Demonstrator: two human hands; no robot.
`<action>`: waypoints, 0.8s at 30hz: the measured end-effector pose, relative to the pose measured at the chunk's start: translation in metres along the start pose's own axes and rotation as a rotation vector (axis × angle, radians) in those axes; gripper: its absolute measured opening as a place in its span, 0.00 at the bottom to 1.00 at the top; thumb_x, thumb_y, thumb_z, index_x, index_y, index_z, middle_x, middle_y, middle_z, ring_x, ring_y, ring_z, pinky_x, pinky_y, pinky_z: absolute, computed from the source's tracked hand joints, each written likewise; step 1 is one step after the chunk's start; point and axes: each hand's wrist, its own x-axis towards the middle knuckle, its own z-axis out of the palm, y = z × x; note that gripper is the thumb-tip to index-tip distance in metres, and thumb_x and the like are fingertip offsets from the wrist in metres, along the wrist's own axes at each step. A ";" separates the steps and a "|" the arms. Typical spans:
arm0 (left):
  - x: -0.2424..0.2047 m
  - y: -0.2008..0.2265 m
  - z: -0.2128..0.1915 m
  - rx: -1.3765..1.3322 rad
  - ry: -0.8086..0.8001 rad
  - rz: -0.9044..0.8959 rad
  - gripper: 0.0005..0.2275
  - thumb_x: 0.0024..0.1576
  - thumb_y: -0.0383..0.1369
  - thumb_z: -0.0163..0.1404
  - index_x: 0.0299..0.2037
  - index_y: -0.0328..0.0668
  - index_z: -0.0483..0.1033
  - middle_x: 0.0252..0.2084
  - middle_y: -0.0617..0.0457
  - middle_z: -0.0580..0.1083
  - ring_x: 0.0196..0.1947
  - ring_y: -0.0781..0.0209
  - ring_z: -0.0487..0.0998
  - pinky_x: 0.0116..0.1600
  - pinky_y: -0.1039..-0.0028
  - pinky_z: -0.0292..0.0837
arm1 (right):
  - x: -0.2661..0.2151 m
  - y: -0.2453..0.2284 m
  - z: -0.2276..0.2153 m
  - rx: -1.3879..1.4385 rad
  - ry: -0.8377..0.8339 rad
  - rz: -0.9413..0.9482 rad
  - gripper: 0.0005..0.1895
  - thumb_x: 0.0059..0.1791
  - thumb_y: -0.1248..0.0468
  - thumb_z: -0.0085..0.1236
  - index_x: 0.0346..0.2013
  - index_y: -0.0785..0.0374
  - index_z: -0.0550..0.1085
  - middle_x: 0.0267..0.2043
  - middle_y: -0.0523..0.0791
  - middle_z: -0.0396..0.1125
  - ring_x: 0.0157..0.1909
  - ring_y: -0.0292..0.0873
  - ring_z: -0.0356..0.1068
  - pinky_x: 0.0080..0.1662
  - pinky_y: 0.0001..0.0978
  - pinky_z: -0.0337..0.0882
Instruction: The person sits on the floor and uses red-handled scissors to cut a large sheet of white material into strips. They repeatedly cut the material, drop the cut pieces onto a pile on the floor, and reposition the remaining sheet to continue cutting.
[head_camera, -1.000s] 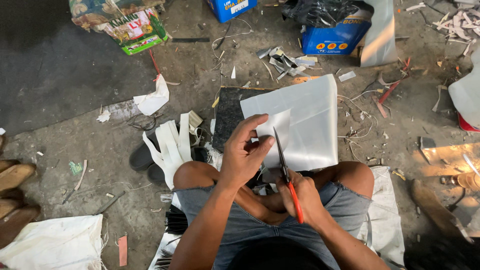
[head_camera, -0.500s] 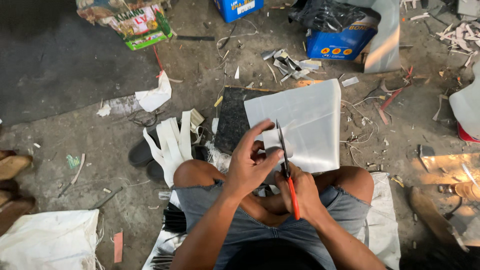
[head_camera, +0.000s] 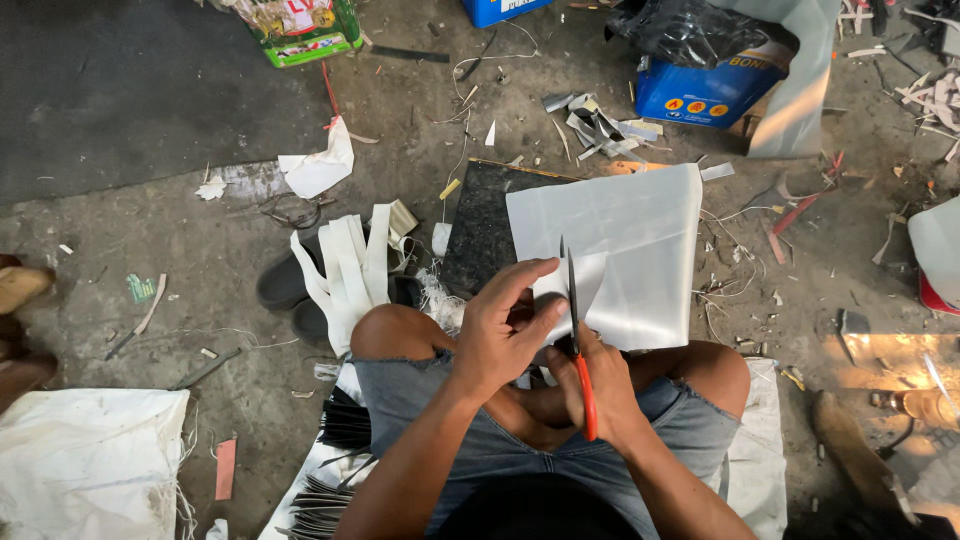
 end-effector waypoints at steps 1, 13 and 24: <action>0.000 0.002 -0.001 -0.002 -0.004 0.001 0.18 0.59 0.26 0.60 0.59 0.38 0.75 0.54 0.50 0.76 0.38 0.71 0.78 0.39 0.81 0.79 | 0.000 -0.001 0.000 0.009 -0.001 0.010 0.19 0.48 0.62 0.53 0.51 0.70 0.70 0.35 0.58 0.74 0.38 0.63 0.75 0.40 0.49 0.72; -0.003 -0.017 -0.010 -0.395 -0.126 -0.264 0.26 0.56 0.33 0.60 0.64 0.43 0.64 0.54 0.56 0.75 0.45 0.70 0.79 0.44 0.80 0.78 | -0.008 0.020 0.018 0.016 -0.014 0.115 0.11 0.48 0.62 0.53 0.36 0.69 0.73 0.25 0.55 0.73 0.28 0.57 0.75 0.33 0.45 0.72; -0.026 -0.043 -0.085 -0.249 -0.145 -0.255 0.14 0.60 0.37 0.60 0.50 0.36 0.81 0.42 0.56 0.82 0.41 0.70 0.81 0.44 0.76 0.77 | -0.044 0.056 0.017 0.366 -0.061 0.063 0.14 0.49 0.62 0.51 0.22 0.66 0.75 0.14 0.45 0.67 0.18 0.37 0.67 0.25 0.32 0.65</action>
